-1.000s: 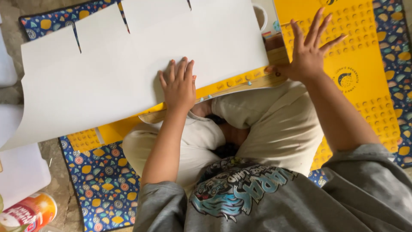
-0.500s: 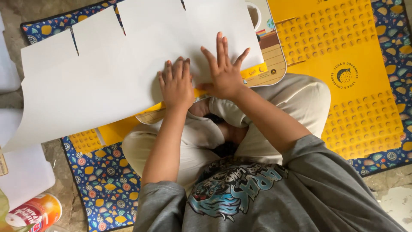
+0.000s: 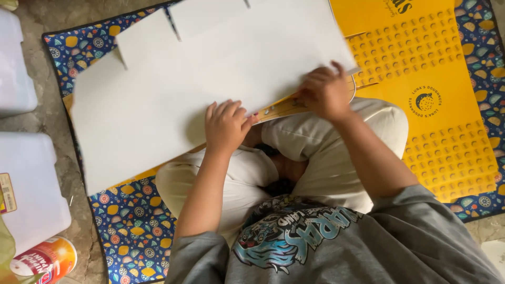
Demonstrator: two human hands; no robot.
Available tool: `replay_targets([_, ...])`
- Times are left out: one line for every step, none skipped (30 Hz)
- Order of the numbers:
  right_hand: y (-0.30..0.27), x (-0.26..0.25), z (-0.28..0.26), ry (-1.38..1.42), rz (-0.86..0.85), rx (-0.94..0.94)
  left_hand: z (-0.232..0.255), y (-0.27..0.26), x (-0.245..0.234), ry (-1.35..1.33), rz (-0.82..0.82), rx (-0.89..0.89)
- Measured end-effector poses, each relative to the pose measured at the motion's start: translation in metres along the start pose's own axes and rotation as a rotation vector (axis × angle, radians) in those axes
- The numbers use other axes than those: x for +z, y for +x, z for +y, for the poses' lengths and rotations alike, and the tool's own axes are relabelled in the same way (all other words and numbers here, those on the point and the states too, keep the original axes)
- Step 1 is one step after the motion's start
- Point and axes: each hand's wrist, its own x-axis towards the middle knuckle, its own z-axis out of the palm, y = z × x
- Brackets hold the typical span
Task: Folding yellow cardboard sheets into boxes using a plastic lap desk as a guide
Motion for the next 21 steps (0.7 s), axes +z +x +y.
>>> replay_targets([-0.010, -0.004, 0.023, 0.001, 0.001, -0.003, -0.005, -0.008, -0.002, 0.002, 0.002, -0.002])
replay_targets([-0.019, -0.009, 0.045, -0.003, 0.018, -0.005, -0.009, -0.017, -0.005, 0.014, 0.031, 0.041])
replay_targets([-0.029, -0.013, 0.068, -0.007, 0.033, -0.005, -0.013, -0.026, -0.007, 0.023, 0.060, 0.084])
replay_targets([-0.037, -0.019, 0.083, -0.007, 0.032, -0.008, -0.016, -0.032, -0.009, 0.024, 0.060, 0.081])
replay_targets([-0.046, -0.025, 0.098, -0.026, 0.063, 0.008, -0.017, -0.037, -0.010, 0.032, 0.117, 0.103])
replay_targets([-0.055, -0.031, 0.113, -0.046, 0.093, 0.023, -0.019, -0.042, -0.012, 0.039, 0.174, 0.124])
replay_targets([-0.063, -0.037, 0.114, -0.046, 0.091, 0.021, -0.015, -0.041, -0.012, 0.040, 0.175, 0.121])
replay_targets([-0.071, -0.042, 0.115, -0.056, 0.073, 0.045, -0.010, -0.039, -0.012, 0.020, 0.223, 0.135])
replay_targets([-0.077, -0.048, 0.117, -0.066, 0.053, 0.066, -0.006, -0.038, -0.012, 0.002, 0.272, 0.147])
replay_targets([-0.064, -0.055, 0.089, -0.065, 0.051, 0.060, 0.000, -0.033, -0.006, 0.005, 0.274, 0.141])
replay_targets([-0.054, -0.062, 0.061, -0.020, 0.067, 0.009, 0.007, -0.028, -0.001, -0.022, 0.299, 0.159])
replay_targets([-0.045, -0.069, 0.032, 0.024, 0.084, -0.042, 0.014, -0.023, 0.004, -0.048, 0.324, 0.177])
replay_targets([-0.041, -0.058, 0.013, 0.021, 0.085, -0.043, 0.023, -0.017, 0.004, -0.049, 0.327, 0.177])
replay_targets([-0.037, -0.047, -0.006, 0.033, 0.092, -0.078, 0.033, -0.010, 0.004, -0.061, 0.327, 0.173])
replay_targets([-0.033, -0.036, -0.025, 0.043, 0.100, -0.110, 0.042, -0.003, 0.003, -0.075, 0.327, 0.172])
replay_targets([-0.031, -0.025, -0.032, 0.039, 0.102, -0.110, 0.047, 0.001, 0.004, -0.077, 0.330, 0.174])
replay_targets([-0.030, -0.013, -0.041, 0.044, 0.134, -0.117, 0.051, 0.002, 0.004, -0.098, 0.323, 0.169])
replay_targets([-0.029, -0.001, -0.049, 0.050, 0.166, -0.124, 0.055, 0.004, 0.004, -0.119, 0.316, 0.165])
replay_targets([-0.028, 0.000, -0.048, 0.054, 0.166, -0.126, 0.051, 0.002, -0.003, -0.114, 0.315, 0.163])
replay_targets([-0.028, 0.000, -0.047, 0.059, 0.163, -0.131, 0.047, 0.000, -0.010, -0.101, 0.320, 0.150])
replay_targets([-0.027, 0.002, -0.046, 0.066, 0.160, -0.138, 0.043, -0.002, -0.018, -0.085, 0.325, 0.135])
